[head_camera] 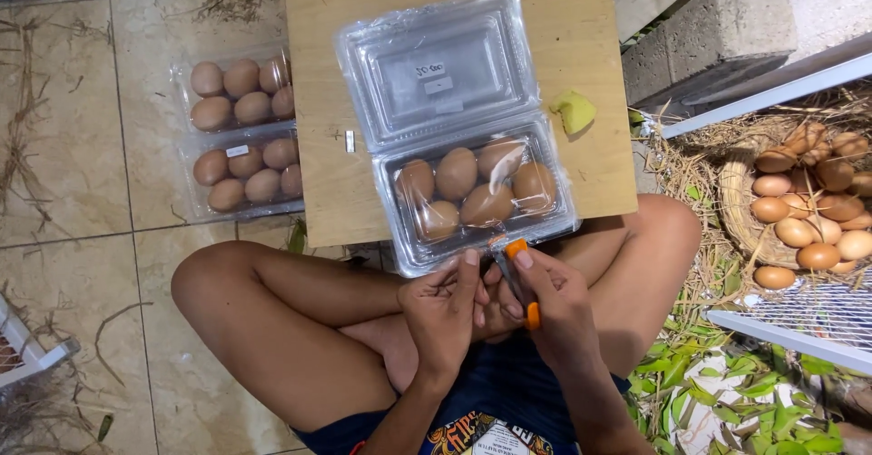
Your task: Cleaning eggs with a sponge and packing them into plastic cartons, then stapling the cartons shut.
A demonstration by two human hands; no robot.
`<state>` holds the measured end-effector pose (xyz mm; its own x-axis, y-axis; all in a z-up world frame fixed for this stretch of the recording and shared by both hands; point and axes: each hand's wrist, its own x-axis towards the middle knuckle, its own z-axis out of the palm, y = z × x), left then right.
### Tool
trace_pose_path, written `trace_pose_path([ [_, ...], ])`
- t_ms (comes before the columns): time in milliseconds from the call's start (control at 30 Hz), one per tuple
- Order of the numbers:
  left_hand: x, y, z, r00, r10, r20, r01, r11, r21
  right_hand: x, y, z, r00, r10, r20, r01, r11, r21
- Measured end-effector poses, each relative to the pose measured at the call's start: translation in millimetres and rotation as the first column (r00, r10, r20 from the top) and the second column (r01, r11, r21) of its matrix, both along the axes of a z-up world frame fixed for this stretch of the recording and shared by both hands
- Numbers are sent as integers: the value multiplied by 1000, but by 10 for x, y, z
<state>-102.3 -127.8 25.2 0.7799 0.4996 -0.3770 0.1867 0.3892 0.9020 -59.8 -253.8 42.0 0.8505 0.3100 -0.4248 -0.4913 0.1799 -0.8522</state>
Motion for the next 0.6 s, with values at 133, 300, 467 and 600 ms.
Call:
trace_pose_path([
  [133, -11, -9, -27, 999, 4, 38, -4, 1000, 6, -9, 37, -26, 1000, -6, -3, 6, 999, -48],
  [300, -17, -13, -51, 1000, 2, 27, -2, 1000, -23, -40, 105, -50, 996, -86, -23, 84, 995, -62],
  [467, -17, -24, -56, 1000, 15, 10, -14, 998, -58, -49, 125, -148, 979, -172, -112, 173, 985, 6],
  [600, 17, -24, -12, 1000, 23, -5, -24, 994, -106, -57, 184, -166, 969, -225, -100, 231, 972, 51],
])
